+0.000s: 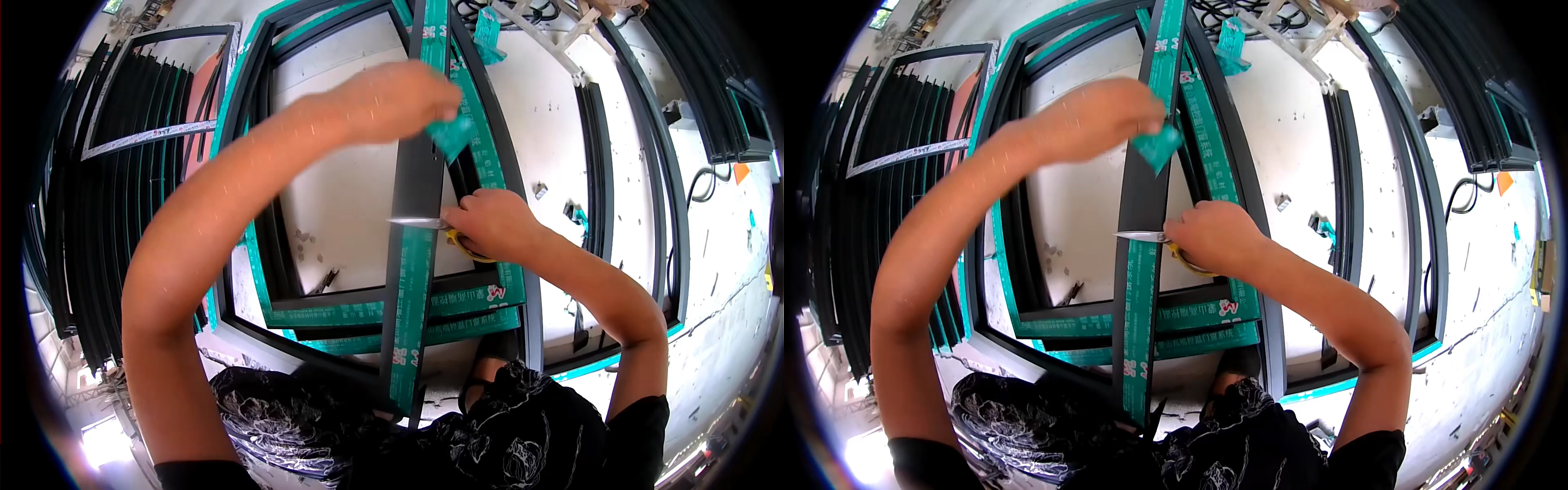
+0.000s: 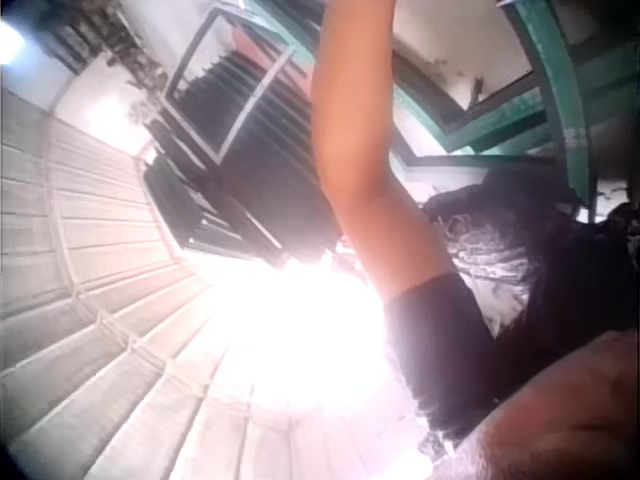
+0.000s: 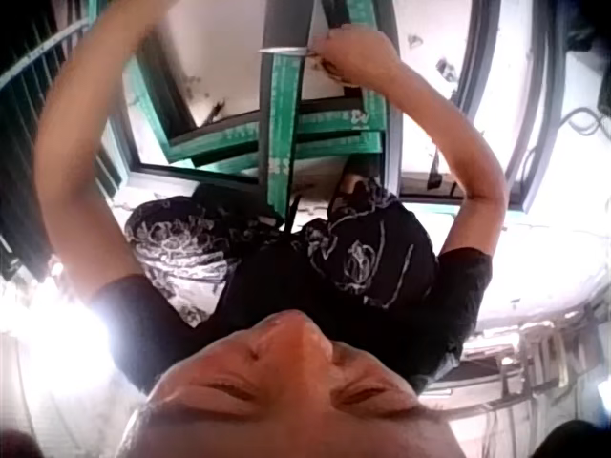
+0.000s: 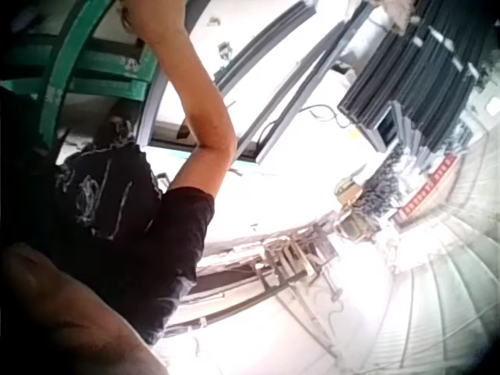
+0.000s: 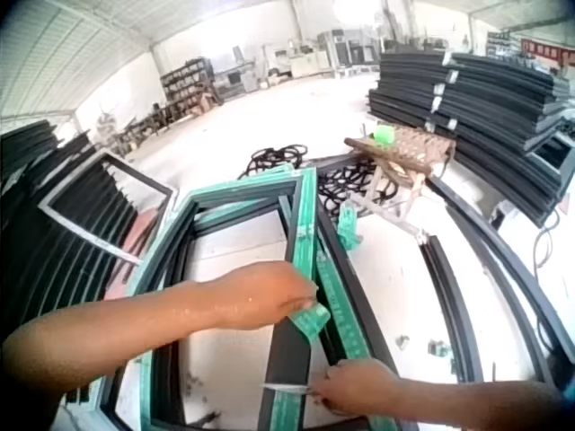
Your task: The person applies green tape to the edges of a window frame, using scissors to cut the tape and pressing it down by hand along the metal surfaces.
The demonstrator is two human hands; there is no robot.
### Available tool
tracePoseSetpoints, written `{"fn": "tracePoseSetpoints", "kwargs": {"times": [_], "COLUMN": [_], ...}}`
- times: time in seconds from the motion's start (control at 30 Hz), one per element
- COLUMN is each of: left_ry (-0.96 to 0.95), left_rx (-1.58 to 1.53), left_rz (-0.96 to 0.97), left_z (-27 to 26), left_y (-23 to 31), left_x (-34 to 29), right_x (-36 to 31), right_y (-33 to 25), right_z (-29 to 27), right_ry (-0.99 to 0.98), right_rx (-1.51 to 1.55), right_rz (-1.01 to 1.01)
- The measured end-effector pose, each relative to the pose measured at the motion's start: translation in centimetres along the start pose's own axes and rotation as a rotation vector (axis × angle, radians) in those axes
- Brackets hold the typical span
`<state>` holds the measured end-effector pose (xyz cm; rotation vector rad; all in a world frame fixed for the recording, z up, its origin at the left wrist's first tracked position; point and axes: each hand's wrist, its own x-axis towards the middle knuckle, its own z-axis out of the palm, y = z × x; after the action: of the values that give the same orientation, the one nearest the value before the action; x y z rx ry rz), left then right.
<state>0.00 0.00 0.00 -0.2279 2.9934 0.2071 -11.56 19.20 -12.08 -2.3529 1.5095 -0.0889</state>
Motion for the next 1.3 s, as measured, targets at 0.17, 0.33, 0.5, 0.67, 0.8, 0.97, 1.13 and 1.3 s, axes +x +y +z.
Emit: {"fn": "tracePoseSetpoints", "kwargs": {"times": [0.17,0.33,0.5,0.67,0.8,0.97,1.13,1.3], "left_ry": [0.314,0.48,0.602,0.541,0.677,0.834,0.083,0.336], "left_rx": [-0.665,-0.991,-0.941,-0.956,-1.203,-1.257,-0.531,-0.303], "left_rz": [-0.229,-0.44,-0.423,-0.421,-0.286,-0.137,0.055,-0.156], "left_z": [-2.3,-3.7,-4.7,-4.6,-6.8,-9.7,8.8,10.5], "left_y": [-6.2,-10.3,-8.7,-8.1,-4.2,1.7,15.4,11.2], "left_x": [3.2,6.2,7.4,7.4,8.0,3.9,2.4,2.3], "right_x": [-1.8,-0.2,3.8,8.6,10.1,7.3,-6.4,-13.1], "right_y": [3.8,9.6,14.0,14.9,15.2,15.7,22.5,23.7], "right_z": [-2.6,-3.0,-4.7,-5.2,-5.5,-2.5,4.1,9.0], "right_ry": [0.509,0.656,0.683,0.555,0.397,0.74,0.45,0.032], "right_rx": [0.057,-0.082,-0.125,-0.216,-0.22,-0.004,-0.075,-0.266], "right_rz": [0.206,0.356,0.324,0.241,0.233,0.396,0.96,1.06]}}
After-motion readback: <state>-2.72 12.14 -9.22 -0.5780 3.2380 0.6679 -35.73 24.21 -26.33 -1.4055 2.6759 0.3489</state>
